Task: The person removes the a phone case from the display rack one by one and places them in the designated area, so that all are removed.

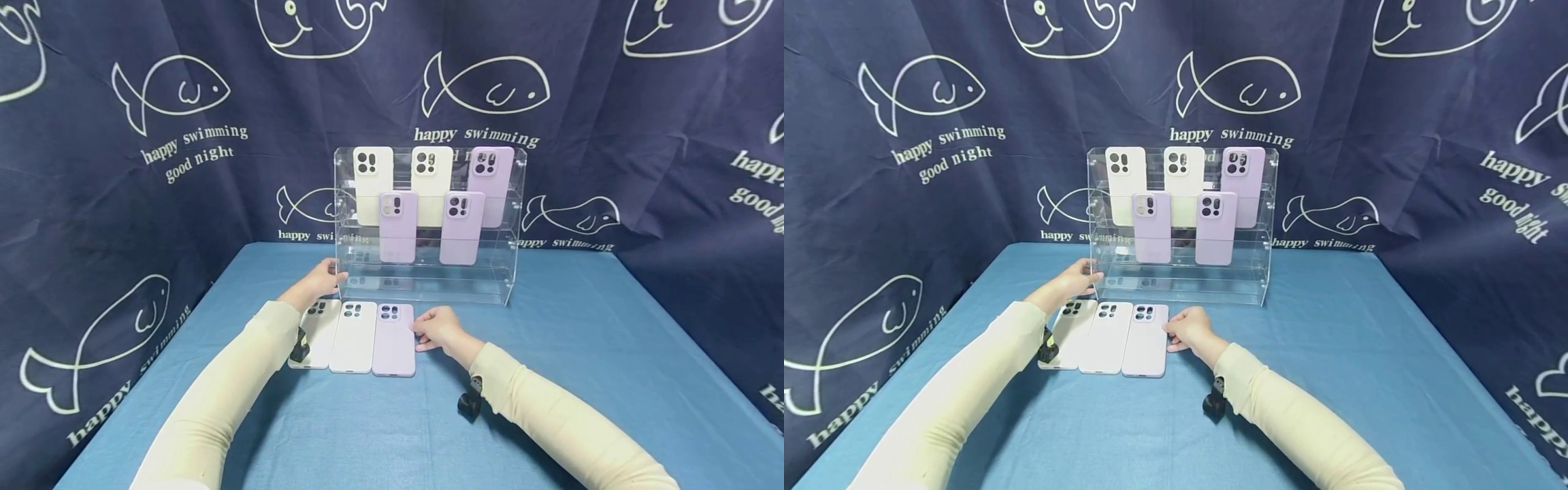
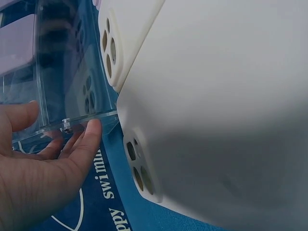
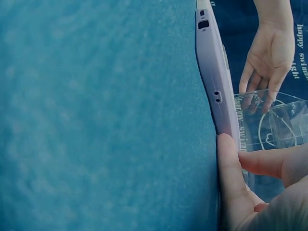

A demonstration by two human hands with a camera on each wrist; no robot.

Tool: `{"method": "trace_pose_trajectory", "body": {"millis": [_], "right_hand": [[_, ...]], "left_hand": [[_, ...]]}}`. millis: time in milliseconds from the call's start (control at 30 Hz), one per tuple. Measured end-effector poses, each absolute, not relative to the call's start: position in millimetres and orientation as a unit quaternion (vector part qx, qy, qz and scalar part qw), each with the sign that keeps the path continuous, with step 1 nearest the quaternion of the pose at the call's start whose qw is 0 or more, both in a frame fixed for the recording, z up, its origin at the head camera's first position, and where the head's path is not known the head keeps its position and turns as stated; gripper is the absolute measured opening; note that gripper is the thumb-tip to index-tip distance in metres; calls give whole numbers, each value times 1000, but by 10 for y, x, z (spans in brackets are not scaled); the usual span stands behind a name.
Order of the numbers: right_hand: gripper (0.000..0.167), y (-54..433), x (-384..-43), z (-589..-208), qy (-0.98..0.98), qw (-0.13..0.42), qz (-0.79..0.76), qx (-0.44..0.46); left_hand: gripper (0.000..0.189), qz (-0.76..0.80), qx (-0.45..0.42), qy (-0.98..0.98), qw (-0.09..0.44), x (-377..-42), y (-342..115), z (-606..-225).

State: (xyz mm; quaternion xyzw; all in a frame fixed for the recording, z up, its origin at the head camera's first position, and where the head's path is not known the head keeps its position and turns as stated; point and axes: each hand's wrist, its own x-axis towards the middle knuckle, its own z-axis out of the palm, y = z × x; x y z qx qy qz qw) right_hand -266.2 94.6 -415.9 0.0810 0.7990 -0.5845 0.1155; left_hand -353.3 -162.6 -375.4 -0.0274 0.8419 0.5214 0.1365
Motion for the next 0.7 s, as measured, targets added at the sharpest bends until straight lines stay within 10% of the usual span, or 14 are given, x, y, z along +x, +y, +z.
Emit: {"method": "trace_pose_trajectory", "body": {"millis": [700], "right_hand": [[21,1034,-2717,-4096,775,187,-601,64]], "left_hand": [[61,527,-27,838,143,-3581,-1653,-3795]]}}
